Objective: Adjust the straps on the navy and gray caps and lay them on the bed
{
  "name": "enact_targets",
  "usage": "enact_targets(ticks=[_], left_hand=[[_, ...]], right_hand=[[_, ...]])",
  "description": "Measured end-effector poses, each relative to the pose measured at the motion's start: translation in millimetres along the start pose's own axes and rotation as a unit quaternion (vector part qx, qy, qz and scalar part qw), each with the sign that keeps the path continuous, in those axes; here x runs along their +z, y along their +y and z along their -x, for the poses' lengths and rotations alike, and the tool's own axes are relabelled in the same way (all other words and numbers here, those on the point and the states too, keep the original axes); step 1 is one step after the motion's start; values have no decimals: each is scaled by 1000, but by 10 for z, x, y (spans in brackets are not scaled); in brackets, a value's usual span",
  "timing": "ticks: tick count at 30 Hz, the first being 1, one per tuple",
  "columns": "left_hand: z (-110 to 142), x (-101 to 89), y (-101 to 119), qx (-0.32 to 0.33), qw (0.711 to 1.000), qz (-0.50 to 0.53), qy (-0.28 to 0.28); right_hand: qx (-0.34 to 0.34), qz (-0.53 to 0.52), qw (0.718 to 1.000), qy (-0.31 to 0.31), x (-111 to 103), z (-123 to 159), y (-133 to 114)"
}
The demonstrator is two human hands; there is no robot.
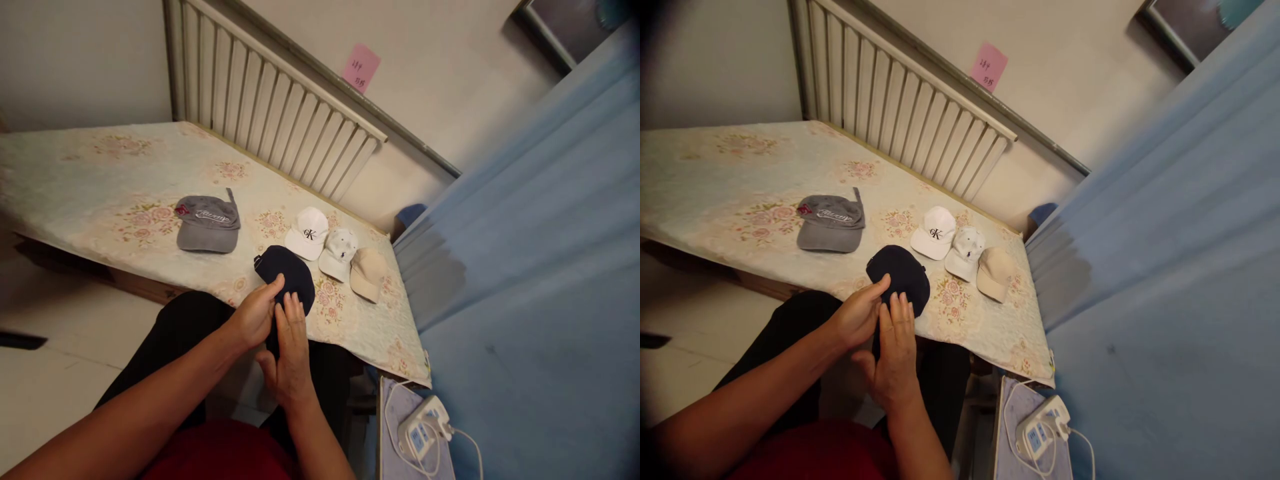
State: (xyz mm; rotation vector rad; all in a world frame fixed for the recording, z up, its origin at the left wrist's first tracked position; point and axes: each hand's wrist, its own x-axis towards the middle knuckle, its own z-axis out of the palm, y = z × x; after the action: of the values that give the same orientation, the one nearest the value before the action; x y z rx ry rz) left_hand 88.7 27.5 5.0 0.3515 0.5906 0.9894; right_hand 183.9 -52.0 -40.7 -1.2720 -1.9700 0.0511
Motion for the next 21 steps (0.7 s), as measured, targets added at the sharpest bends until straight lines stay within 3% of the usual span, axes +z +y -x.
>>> enact_targets(ticks=[7,10,15,21], left_hand=[[26,-6,57,-73,997,-35,-4],[-4,-23,67,-58,997,-37,-18],[-56,-59,79,-3,999,-24,40],[-63,-144,159,-149,983,27,-101]], right_hand=[[-50,47,998,-17,-30,-230,106],[-51,70,996,-23,-31,-296,180],[-43,99,994,0,-44,-365,366],[52,56,996,41,-88,-331,590]])
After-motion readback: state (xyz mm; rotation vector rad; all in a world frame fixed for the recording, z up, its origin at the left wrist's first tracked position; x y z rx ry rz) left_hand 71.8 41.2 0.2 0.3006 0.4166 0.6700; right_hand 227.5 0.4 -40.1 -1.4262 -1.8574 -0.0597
